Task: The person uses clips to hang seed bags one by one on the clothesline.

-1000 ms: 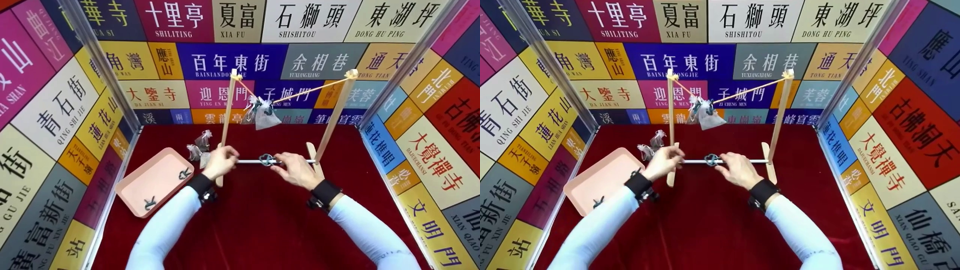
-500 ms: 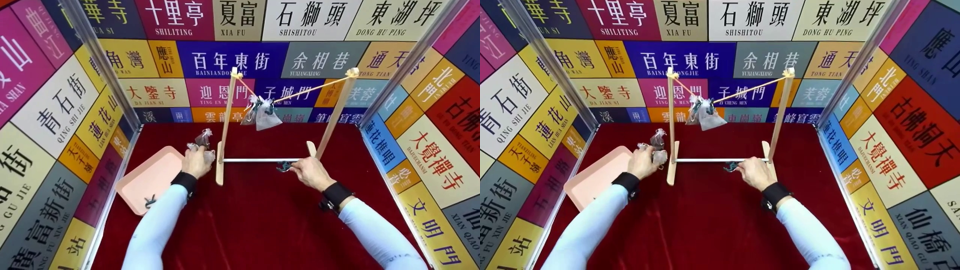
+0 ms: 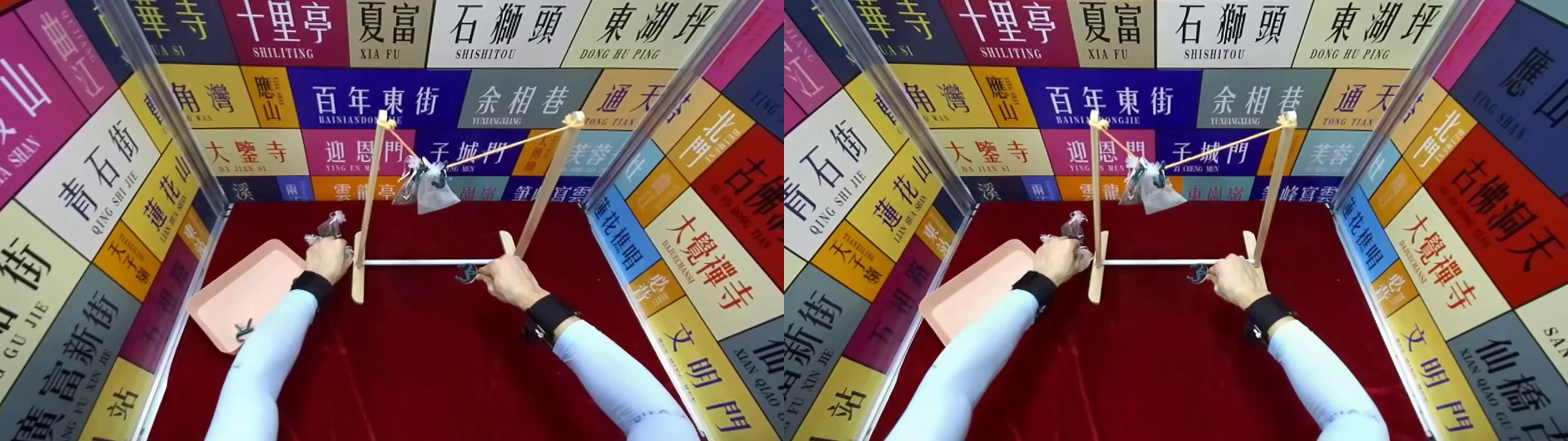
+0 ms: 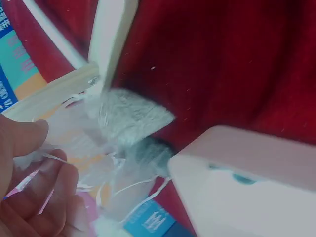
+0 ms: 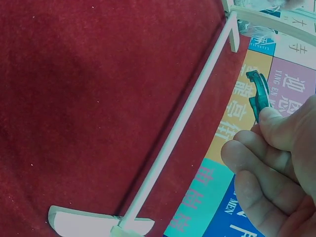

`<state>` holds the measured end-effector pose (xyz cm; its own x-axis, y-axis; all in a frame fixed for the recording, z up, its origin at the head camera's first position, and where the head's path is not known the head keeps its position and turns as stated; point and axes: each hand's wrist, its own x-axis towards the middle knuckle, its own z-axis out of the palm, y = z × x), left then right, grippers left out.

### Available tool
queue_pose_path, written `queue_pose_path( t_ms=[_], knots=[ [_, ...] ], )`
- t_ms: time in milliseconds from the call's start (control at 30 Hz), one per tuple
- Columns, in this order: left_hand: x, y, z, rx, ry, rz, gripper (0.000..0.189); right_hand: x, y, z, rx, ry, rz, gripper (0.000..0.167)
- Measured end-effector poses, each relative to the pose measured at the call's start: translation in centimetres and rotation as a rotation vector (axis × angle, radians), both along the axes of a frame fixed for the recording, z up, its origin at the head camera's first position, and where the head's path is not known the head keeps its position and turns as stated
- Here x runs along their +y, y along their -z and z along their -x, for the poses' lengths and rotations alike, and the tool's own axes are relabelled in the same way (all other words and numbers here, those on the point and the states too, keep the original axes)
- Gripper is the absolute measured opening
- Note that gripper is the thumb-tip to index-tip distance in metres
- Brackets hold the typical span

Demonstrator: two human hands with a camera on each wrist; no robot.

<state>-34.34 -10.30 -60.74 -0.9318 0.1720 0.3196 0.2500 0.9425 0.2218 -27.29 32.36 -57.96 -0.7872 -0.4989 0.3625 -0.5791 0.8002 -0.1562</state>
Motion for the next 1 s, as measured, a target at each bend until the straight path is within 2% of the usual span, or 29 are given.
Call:
queue_pose_path(
  t_ms=[167,367,500,633,733,833,900,1000],
  knots=[
    [0.4,-2.5,-0.6,-0.034,0.039,0.106,0.015,0.0,-0.5,0.0,-0.04,0.034,-0.007,0.025],
    [2.4,-6.4,-2.2,-0.116,0.135,0.277,0.02,0.4,-0.6,-0.4,-0.075,0.056,-0.013,0.023],
    [4.7,-9.0,-3.8,-0.101,0.232,0.289,0.017,0.5,-0.6,-0.4,-0.077,0.065,-0.014,0.022],
    [8.2,-12.0,-5.1,-0.075,0.346,0.259,0.022,0.6,-0.7,-0.3,-0.091,0.081,-0.03,0.017],
    [11.2,-14.4,-5.7,-0.011,0.456,0.304,0.018,0.7,-0.7,-0.2,-0.111,0.099,-0.058,0.012],
    [14.1,-16.7,-6.0,0.129,0.548,0.365,0.015,0.6,-0.6,-0.1,-0.127,0.108,-0.074,0.014],
    [15.7,-18.2,-5.9,0.238,0.567,0.375,0.018,0.5,-0.5,0.1,-0.125,0.095,-0.073,0.02],
    [17.4,-20.6,-5.1,0.37,0.537,0.343,0.025,0.4,-0.5,0.3,-0.113,0.068,-0.064,0.023]
  ],
)
